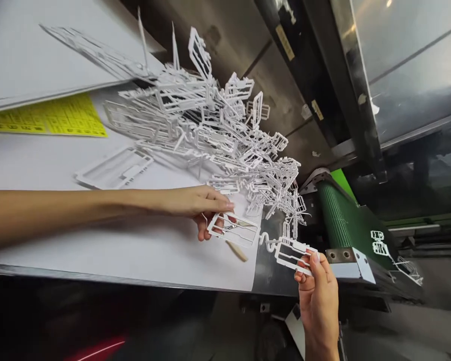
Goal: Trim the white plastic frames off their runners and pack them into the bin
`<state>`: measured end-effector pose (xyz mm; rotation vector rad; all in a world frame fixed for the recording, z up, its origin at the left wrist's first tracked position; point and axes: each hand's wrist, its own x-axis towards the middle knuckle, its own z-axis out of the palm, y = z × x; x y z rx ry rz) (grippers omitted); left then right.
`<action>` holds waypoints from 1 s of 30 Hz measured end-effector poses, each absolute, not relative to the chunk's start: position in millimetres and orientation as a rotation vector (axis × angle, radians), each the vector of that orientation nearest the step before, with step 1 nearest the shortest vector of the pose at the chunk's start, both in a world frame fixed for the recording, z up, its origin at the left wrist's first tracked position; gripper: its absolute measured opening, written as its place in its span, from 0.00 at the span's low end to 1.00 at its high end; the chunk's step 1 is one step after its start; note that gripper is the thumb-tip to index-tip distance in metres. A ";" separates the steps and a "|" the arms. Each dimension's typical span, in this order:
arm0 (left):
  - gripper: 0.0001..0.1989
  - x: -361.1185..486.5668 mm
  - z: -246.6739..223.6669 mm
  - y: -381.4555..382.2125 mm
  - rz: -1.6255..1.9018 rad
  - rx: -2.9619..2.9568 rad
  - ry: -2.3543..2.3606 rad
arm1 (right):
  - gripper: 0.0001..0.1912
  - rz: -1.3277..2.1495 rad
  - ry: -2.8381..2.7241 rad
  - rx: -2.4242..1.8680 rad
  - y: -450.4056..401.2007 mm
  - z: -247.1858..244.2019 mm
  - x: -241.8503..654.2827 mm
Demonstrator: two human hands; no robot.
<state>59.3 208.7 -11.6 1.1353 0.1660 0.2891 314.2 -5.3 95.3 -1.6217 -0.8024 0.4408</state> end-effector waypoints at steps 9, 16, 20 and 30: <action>0.32 60.7 -28.2 211.2 0.279 1.230 0.308 | 0.21 0.580 -0.875 -1.548 -15.9 92.9 302.1; 0.29 61.6 -31.8 209.2 0.160 1.034 0.415 | 0.08 0.277 -1.264 -1.571 -21.9 91.0 310.6; 0.28 52.1 -21.5 208.4 0.136 1.134 0.324 | 0.01 -0.116 -1.692 -1.420 -22.8 86.4 320.2; 0.19 52.4 -20.7 209.8 0.251 1.409 0.251 | 0.19 -0.171 -1.263 -1.732 -8.9 48.5 362.7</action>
